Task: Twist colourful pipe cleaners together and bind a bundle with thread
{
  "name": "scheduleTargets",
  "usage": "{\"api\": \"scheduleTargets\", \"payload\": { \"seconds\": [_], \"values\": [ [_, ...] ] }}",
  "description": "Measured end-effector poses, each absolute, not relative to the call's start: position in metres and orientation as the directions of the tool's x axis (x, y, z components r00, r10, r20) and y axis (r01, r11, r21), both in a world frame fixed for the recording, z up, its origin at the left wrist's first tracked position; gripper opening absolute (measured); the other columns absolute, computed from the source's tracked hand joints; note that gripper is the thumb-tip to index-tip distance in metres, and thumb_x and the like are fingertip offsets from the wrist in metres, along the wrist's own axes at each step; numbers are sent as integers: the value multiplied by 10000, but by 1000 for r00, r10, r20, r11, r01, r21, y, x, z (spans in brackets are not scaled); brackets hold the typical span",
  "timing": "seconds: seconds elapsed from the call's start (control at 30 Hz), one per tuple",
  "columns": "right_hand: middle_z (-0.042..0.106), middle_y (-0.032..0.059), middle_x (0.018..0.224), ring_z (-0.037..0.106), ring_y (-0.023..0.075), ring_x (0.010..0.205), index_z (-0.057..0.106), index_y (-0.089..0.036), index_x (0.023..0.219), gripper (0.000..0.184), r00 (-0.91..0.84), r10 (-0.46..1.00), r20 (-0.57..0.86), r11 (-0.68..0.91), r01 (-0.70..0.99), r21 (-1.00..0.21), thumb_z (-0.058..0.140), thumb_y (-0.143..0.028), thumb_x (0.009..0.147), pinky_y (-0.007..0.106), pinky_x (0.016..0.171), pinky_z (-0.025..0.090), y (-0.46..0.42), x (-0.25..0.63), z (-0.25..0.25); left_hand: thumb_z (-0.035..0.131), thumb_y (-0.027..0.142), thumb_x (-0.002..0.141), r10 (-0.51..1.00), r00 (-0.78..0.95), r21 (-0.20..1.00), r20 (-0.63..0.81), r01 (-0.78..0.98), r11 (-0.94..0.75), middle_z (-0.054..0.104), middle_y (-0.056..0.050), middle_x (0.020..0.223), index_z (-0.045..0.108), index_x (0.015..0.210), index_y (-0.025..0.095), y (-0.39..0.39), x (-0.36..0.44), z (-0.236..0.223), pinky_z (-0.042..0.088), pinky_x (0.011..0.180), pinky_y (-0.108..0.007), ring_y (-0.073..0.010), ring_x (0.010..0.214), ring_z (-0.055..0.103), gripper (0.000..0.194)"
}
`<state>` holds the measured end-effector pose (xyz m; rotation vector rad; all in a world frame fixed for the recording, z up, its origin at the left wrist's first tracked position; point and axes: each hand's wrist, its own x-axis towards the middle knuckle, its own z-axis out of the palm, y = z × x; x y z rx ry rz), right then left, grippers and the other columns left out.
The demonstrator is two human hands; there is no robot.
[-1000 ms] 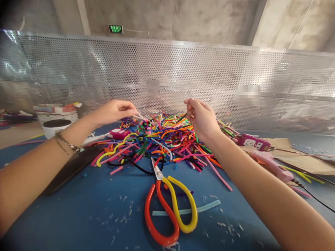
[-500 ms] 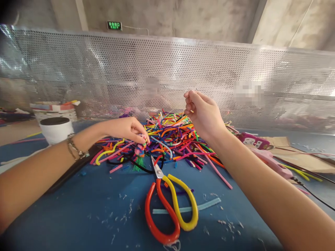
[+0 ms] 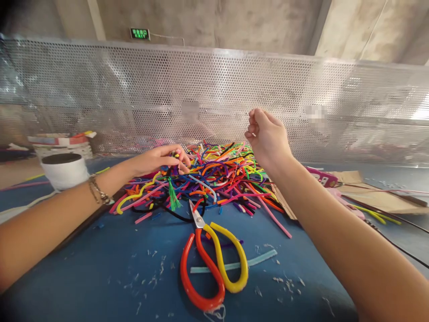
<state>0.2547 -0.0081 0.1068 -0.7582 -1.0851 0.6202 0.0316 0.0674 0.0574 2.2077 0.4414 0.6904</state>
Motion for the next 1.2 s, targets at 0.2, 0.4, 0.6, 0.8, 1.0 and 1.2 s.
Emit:
{"api": "scheduleTargets", "payload": {
  "seconds": [0.2,0.4,0.6,0.8,1.0,1.2],
  "values": [
    [342,-62,533,306,38,432,405,-185,558,174,254,828,500,494,92,-865,465,-204,720,168,440,291,19,269,84,447,346,763,593,658,565,464,296,-770,525,8,889,499,896,192,77,20,65,365,761,-230,-122,804,495,209],
    [421,-38,434,364,69,417,463,-166,465,203,95,948,302,221,485,-846,613,-234,584,209,428,279,30,275,63,382,343,779,546,684,87,483,583,-808,540,-49,851,528,861,156,83,6,74,362,727,-275,-162,764,490,251],
    [602,22,648,475,120,524,599,-194,770,136,-209,891,403,265,960,-88,480,-250,737,244,512,293,-23,254,63,408,306,755,545,714,11,439,602,-799,553,-75,891,553,880,148,71,5,86,354,692,-263,-163,742,495,248],
    [646,80,682,574,212,565,617,-194,705,325,-228,973,-46,232,964,128,502,-498,690,278,471,305,-91,214,25,464,268,721,493,764,74,416,512,-856,562,-39,902,549,853,173,52,7,97,335,698,-236,-144,753,485,184],
    [660,114,763,620,251,664,619,-164,786,236,-141,987,-72,151,973,174,472,-319,687,279,485,317,-100,205,7,480,273,723,448,776,43,444,480,-876,566,-36,871,561,847,171,34,10,100,334,676,-239,-144,740,493,181],
    [628,69,636,571,192,562,575,-184,681,150,-185,983,-18,186,981,53,460,-278,660,243,443,270,-87,229,10,495,310,714,576,705,302,415,490,-818,583,-22,880,567,854,187,31,6,89,347,688,-242,-146,768,504,199]
  ]
}}
